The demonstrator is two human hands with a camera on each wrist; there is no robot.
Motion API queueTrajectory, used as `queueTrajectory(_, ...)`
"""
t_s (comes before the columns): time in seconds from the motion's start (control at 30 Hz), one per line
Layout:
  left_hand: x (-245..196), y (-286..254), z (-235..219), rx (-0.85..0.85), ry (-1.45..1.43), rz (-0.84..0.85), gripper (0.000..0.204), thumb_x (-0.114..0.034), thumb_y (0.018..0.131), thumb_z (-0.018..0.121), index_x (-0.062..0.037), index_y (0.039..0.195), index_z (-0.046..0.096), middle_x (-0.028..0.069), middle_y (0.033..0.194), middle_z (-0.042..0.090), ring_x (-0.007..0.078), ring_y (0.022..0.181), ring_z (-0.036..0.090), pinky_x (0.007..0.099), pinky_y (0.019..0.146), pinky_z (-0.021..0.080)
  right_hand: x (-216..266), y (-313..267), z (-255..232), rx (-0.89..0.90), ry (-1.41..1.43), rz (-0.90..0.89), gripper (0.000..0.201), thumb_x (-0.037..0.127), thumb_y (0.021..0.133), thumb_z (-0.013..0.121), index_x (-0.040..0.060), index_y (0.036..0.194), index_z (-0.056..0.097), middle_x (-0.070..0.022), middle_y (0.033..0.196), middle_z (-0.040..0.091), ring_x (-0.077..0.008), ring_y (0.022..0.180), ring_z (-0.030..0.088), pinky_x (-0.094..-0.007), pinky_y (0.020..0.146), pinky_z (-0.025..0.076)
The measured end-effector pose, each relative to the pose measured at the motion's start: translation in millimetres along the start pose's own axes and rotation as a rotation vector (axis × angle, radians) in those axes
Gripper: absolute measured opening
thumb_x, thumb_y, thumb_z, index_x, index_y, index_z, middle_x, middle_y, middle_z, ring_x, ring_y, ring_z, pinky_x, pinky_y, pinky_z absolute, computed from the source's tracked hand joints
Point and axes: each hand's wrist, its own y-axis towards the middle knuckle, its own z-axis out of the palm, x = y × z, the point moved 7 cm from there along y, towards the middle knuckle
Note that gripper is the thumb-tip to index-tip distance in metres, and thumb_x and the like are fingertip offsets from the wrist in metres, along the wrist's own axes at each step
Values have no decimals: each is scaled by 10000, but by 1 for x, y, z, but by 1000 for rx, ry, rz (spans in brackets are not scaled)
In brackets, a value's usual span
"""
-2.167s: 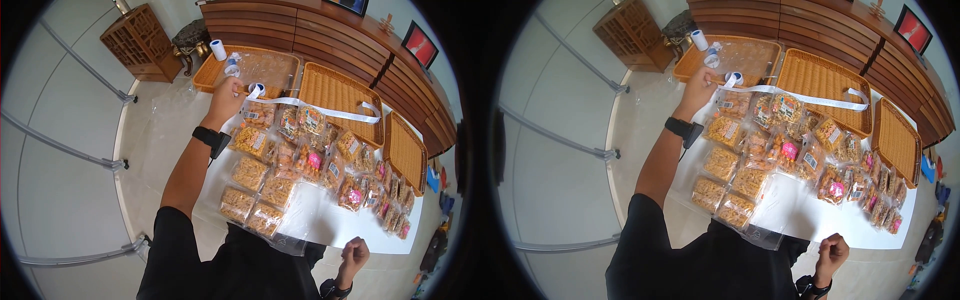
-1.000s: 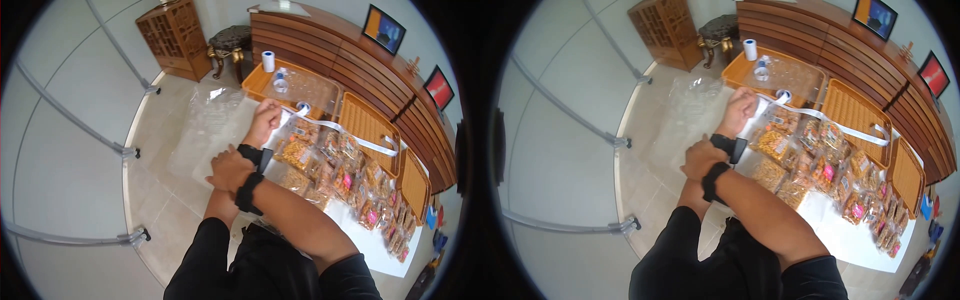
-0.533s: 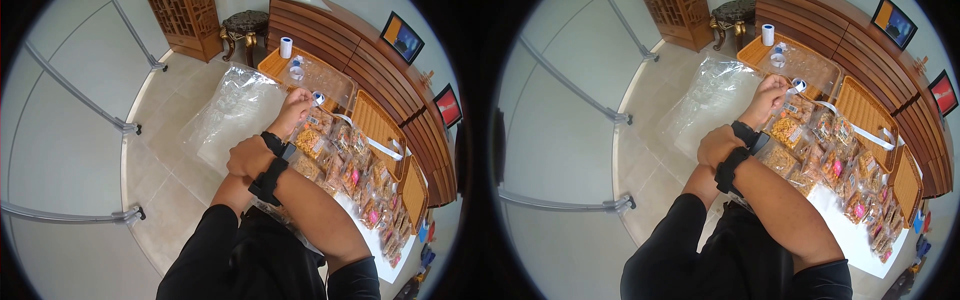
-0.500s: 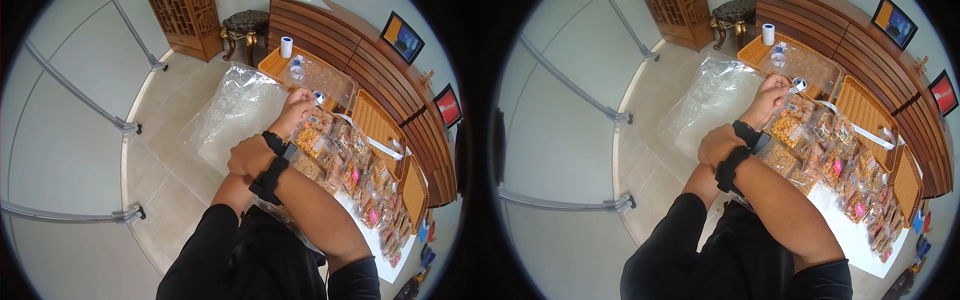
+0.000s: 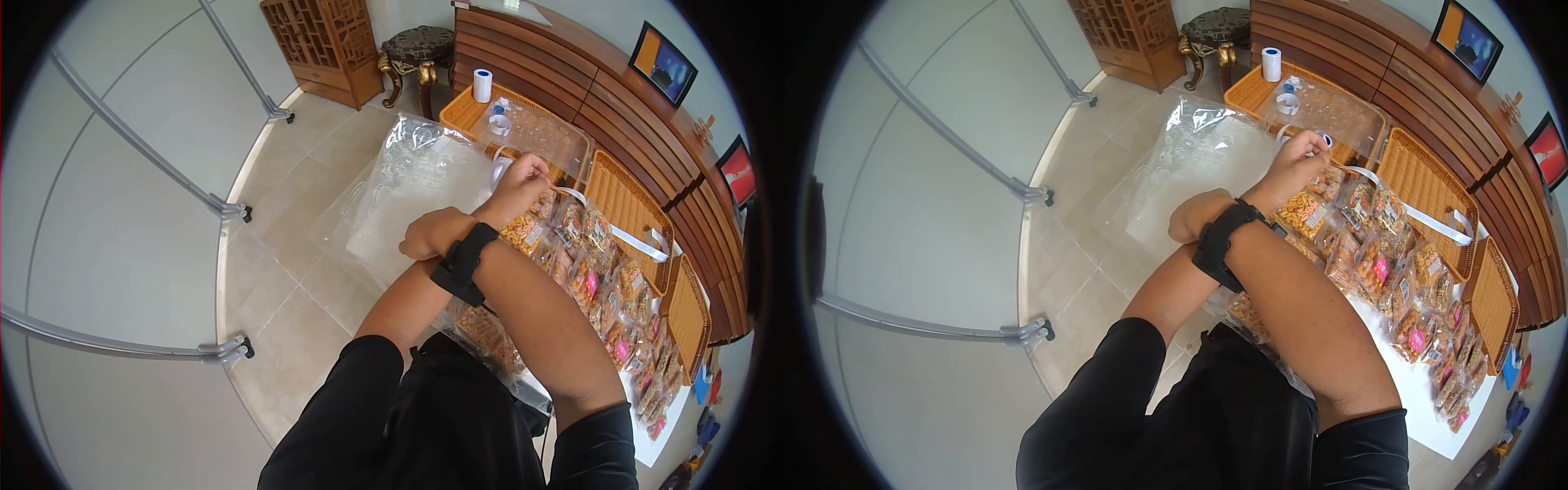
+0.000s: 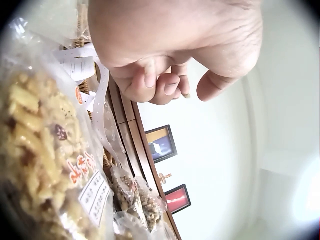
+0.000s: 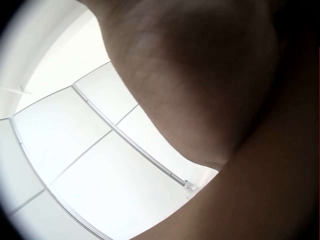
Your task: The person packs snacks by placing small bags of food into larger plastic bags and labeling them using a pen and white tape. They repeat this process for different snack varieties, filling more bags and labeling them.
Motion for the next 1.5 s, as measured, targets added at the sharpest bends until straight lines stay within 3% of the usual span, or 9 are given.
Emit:
queueTrajectory(0.23,0,2,6,-15,170,126,148,-72,900,640,-40,1013,550,16,905,577,81,794,542,239,706,452,-8,-1,-6,112,136,17,738,624,992,352,21,1341,597,-217,1404,558,-386,1324,500,-466,1097,369)
queueTrajectory(0.43,-44,-35,-15,-525,958,363,244,-116,797,710,-44,996,588,120,986,599,311,969,576,418,869,456,-5,4,-3,93,128,39,682,564,974,390,18,1316,613,-223,1384,572,-379,1294,527,-470,1079,384)
queueTrajectory(0.83,-8,-70,-80,-599,1224,-420,588,-384,828,707,-24,1252,518,206,1344,445,376,1237,481,471,1046,394,-5,-23,-21,-152,5,252,680,620,926,470,96,1333,619,-113,1512,455,-239,1464,225,-564,1136,278)
queueTrajectory(0.9,-9,-78,-84,-528,1229,-390,520,-356,851,677,-22,1226,541,193,1279,494,351,1173,523,452,1001,426,-8,-42,-29,-208,24,258,677,627,922,483,115,1345,614,-99,1534,423,-204,1480,161,-610,1141,254)
queueTrajectory(1.03,32,-77,-125,-559,898,-290,366,-242,846,653,-12,1128,618,166,1127,580,320,1057,558,432,913,451,-53,-49,-25,-619,185,-360,424,326,903,593,78,1243,642,-168,1283,604,-358,1251,514,-480,1048,435)
queueTrajectory(1.17,45,-76,-150,-449,151,-392,276,-152,841,629,-5,1069,680,144,1044,645,264,944,587,401,823,474,-115,-110,7,-775,225,-253,352,4,832,557,1,1179,616,-216,1176,624,-407,1137,574,-432,1009,459)
queueTrajectory(1.37,-48,-76,-146,-165,773,-518,381,-216,795,721,-41,1131,677,142,1076,659,252,978,605,382,829,488,-158,-177,47,-769,456,-73,412,-117,765,497,-3,1141,623,-215,1111,630,-406,1098,582,-426,979,466)
queueTrajectory(1.43,-99,-74,-161,-299,1514,29,525,-310,739,800,-37,1164,658,199,1107,663,324,1075,607,446,915,486,-158,-193,50,-784,476,-91,391,-119,764,513,3,1118,628,-208,1089,632,-403,1076,585,-430,954,473)
queueTrajectory(1.5,-136,-79,-179,-388,1777,-52,765,-490,713,816,2,1256,596,278,1180,637,394,1219,552,501,1013,441,-154,-206,52,-834,471,-129,346,-119,778,529,-1,1090,624,-197,1090,628,-396,1057,586,-432,932,476)
